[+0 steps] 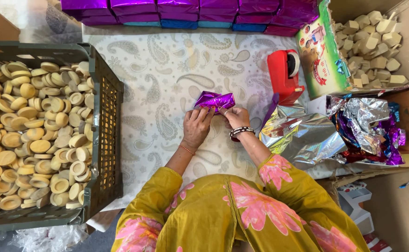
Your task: The recorder is wrapping small items in purple and silver foil.
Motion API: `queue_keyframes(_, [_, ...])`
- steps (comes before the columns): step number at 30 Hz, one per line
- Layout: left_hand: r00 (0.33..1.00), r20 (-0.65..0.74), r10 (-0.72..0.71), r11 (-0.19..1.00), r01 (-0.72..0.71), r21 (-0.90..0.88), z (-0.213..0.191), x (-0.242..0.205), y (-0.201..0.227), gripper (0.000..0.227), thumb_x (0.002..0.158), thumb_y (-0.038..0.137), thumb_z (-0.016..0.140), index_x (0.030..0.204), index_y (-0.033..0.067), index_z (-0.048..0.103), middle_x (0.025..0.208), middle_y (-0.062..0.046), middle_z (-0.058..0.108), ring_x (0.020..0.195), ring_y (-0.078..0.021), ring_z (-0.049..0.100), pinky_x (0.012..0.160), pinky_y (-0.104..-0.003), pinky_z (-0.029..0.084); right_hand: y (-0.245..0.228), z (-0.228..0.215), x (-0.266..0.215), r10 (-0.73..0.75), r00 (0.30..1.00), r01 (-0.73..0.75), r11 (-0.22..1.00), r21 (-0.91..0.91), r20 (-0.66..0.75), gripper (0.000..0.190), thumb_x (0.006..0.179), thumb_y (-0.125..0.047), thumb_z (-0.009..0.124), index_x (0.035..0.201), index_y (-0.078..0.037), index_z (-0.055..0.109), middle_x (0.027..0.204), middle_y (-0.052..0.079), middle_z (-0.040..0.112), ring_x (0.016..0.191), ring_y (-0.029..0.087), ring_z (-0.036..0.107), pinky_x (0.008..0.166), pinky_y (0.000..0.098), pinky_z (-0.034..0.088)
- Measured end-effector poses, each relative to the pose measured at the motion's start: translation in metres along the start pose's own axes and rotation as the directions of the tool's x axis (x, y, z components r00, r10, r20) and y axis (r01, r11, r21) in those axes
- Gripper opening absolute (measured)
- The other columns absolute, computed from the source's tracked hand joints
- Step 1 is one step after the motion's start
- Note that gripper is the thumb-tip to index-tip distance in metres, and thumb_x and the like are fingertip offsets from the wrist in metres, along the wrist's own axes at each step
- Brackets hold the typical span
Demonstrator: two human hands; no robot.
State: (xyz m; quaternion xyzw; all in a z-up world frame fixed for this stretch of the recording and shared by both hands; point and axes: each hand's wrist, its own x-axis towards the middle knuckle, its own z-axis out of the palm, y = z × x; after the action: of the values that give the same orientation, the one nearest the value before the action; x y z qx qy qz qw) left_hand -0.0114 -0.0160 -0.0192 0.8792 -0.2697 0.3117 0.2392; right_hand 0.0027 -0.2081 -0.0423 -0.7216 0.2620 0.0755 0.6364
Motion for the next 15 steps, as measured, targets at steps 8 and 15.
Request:
queue_keyframes(8, [1.000, -0.010, -0.023, 1.000, 0.023, 0.015, -0.006, 0.007, -0.001, 0.038, 0.084, 0.010, 0.070, 0.122, 0.0089, 0.073, 0.110, -0.004, 0.064, 0.099, -0.0220, 0.061, 0.086, -0.039, 0.049, 0.028, -0.010, -0.001, 0.033, 0.999, -0.033, 0.999, -0.028, 0.012, 0.028, 0.091, -0.031, 0.076, 0.079, -0.007, 0.072, 0.073, 0.001, 0.070, 0.063, 0.009, 0.064, 0.053, 0.0256, 0.051])
queue_keyframes(15, [0.999, -0.019, -0.038, 0.999, 0.037, -0.028, -0.010, 0.011, 0.000, 0.037, 0.091, 0.012, 0.072, 0.128, 0.0076, 0.069, 0.108, -0.004, 0.064, 0.097, -0.0225, 0.060, 0.087, -0.038, 0.049, 0.077, -0.041, 0.007, 0.067, 0.996, -0.065, 0.998, -0.027, 0.062, 0.021, 0.090, -0.024, 0.076, 0.087, -0.004, 0.074, 0.076, 0.004, 0.072, 0.061, 0.009, 0.061, 0.055, 0.0252, 0.047])
